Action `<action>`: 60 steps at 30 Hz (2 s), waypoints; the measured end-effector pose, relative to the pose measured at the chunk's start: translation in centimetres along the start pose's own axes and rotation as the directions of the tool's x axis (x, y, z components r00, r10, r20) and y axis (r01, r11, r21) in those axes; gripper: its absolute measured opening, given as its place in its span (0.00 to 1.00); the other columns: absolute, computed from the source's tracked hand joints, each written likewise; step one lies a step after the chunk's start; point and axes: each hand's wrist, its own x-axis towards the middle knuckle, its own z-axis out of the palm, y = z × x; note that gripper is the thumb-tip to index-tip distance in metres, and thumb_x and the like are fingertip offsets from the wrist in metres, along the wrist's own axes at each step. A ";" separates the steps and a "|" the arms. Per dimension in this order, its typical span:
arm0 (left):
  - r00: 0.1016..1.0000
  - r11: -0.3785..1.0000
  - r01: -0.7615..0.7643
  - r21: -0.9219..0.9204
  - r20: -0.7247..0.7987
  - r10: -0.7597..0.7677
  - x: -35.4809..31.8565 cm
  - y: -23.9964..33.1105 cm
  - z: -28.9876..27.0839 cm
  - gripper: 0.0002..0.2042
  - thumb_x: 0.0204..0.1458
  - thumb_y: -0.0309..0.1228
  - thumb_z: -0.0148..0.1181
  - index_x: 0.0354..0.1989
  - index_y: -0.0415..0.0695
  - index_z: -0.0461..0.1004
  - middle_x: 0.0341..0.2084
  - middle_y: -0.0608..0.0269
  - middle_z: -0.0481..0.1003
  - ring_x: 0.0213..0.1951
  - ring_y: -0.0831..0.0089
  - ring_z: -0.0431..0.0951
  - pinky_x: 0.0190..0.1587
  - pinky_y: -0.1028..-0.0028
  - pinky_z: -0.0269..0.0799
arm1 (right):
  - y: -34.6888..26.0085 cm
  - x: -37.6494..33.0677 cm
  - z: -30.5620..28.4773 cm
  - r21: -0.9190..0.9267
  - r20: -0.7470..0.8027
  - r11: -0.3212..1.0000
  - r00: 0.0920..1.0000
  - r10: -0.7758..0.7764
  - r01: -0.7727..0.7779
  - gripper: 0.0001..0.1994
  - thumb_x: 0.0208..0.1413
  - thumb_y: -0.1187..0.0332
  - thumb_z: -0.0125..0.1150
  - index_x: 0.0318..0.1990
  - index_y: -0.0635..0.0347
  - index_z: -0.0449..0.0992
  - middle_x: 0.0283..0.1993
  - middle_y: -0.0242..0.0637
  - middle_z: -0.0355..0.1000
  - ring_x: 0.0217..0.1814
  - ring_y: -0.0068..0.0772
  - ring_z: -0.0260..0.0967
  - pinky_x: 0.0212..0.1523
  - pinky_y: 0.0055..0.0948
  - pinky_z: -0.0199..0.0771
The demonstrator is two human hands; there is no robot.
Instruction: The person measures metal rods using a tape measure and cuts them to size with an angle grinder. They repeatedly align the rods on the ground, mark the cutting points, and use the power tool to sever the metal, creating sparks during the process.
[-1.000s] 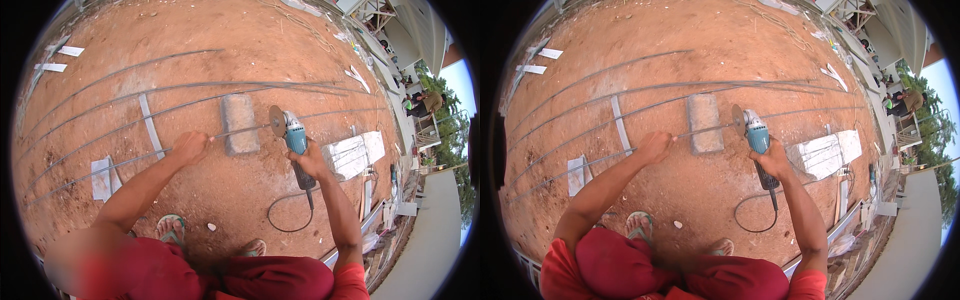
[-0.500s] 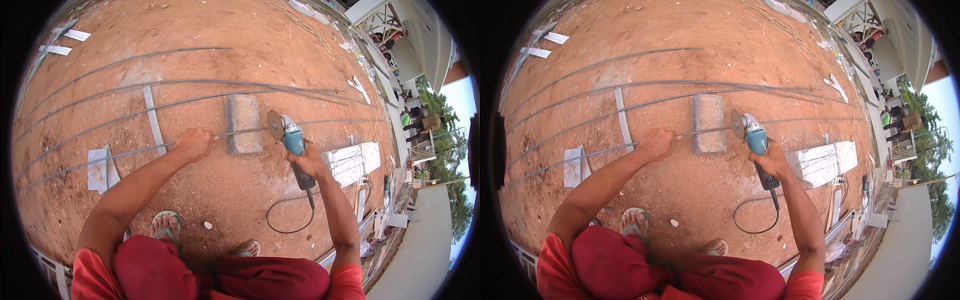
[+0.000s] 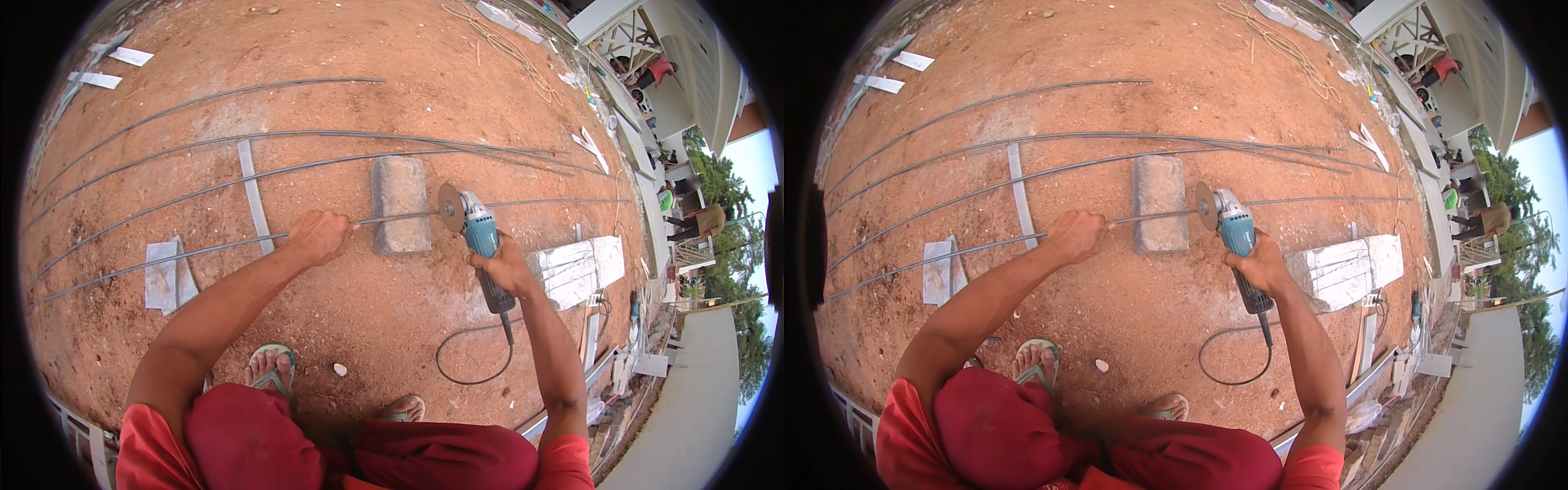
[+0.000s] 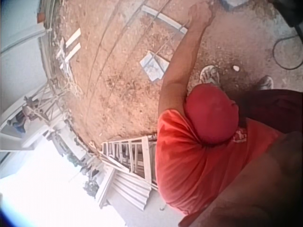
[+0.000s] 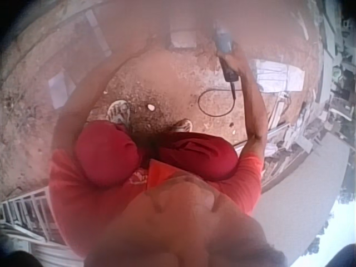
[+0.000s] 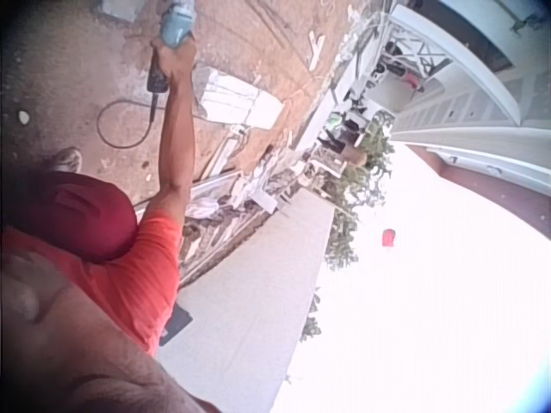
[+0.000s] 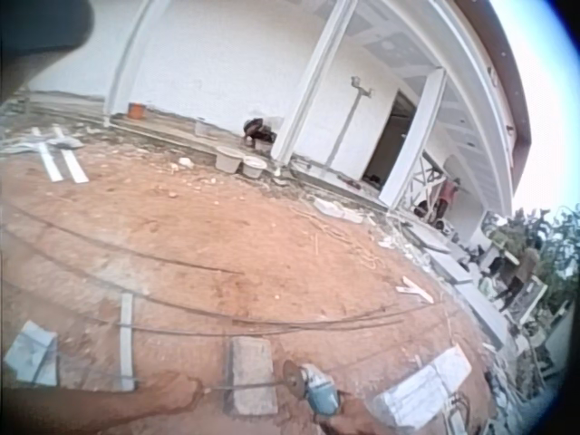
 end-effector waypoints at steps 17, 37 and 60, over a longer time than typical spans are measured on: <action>0.999 1.000 -0.001 -0.006 -0.037 0.001 0.0 -0.2 0.6 0.24 0.69 0.44 0.51 0.30 0.34 0.81 0.22 0.40 0.79 0.30 0.44 0.84 0.34 0.51 0.79 | 0.3 0.1 0.5 0.083 0.029 0.995 0.998 0.060 -0.062 0.15 0.47 0.65 0.70 0.40 0.65 0.79 0.31 0.41 0.78 0.33 0.35 0.76 0.39 0.37 0.76; 1.000 1.000 0.009 -0.019 0.017 -0.009 0.1 0.0 0.2 0.26 0.70 0.44 0.48 0.33 0.32 0.81 0.21 0.40 0.79 0.29 0.45 0.84 0.34 0.51 0.80 | 0.7 0.0 0.5 0.085 0.045 0.992 0.995 0.087 -0.090 0.15 0.47 0.66 0.70 0.40 0.65 0.79 0.31 0.41 0.79 0.33 0.36 0.77 0.39 0.37 0.77; 1.000 1.000 0.025 -0.019 0.010 -0.025 0.0 0.0 0.2 0.26 0.70 0.46 0.48 0.33 0.34 0.82 0.23 0.39 0.80 0.31 0.43 0.84 0.36 0.49 0.80 | 0.9 0.5 0.6 0.023 0.035 0.998 0.998 0.056 -0.057 0.14 0.46 0.65 0.70 0.37 0.65 0.79 0.29 0.41 0.78 0.32 0.37 0.76 0.38 0.38 0.77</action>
